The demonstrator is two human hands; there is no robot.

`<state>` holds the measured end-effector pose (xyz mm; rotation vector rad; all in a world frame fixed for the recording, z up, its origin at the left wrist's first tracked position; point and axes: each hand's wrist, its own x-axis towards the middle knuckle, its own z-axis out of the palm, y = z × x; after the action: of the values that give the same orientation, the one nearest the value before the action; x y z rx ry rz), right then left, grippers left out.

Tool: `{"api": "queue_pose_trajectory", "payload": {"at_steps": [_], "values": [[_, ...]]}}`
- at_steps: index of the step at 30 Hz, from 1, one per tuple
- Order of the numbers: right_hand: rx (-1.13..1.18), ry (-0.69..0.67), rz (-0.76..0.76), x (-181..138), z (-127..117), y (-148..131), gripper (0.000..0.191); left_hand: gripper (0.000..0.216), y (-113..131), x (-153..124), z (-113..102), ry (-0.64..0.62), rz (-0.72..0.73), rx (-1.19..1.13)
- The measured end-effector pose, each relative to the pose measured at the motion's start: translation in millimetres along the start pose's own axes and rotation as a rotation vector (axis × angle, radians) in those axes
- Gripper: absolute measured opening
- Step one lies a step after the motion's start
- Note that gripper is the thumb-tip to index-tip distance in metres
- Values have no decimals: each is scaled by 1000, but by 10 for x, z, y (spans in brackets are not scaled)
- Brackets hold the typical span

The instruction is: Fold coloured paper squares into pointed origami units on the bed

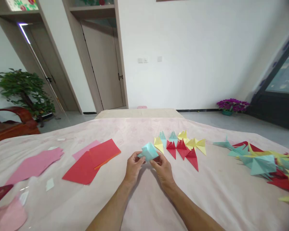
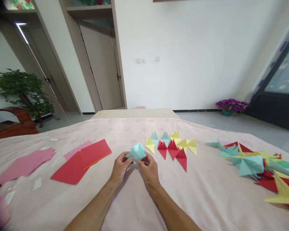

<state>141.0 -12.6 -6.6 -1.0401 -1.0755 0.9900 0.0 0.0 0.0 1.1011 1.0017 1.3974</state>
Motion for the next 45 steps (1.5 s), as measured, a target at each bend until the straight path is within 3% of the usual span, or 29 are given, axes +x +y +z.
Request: {"api": "queue_pose_trajectory", "payload": {"at_steps": [6,11,18,25,31,38,42,45], "values": [[-32,24,28,-11,-11,-32,31,38,23,32,20,-85,-15,-91],[2,60,23,1,-37,-47,33,34,48,-1,69,-87,-26,-110],[-17,19,-3,5,-50,-64,31,40,101,-65,133,-187,-134,-264],[27,66,18,26,-50,-65,37,43,20,-23,139,-54,-127,-224],[46,87,42,35,-40,-48,37,48,23,-17,140,-43,-147,-209],[54,78,-9,26,-16,-53,35,70,71,-31,135,-53,-185,-318],[-41,123,-78,15,-35,-81,43,60,69,-14,118,-107,-220,-394],[-55,177,-106,5,-45,-114,53,55,59,10,100,-81,-246,-431]]}}
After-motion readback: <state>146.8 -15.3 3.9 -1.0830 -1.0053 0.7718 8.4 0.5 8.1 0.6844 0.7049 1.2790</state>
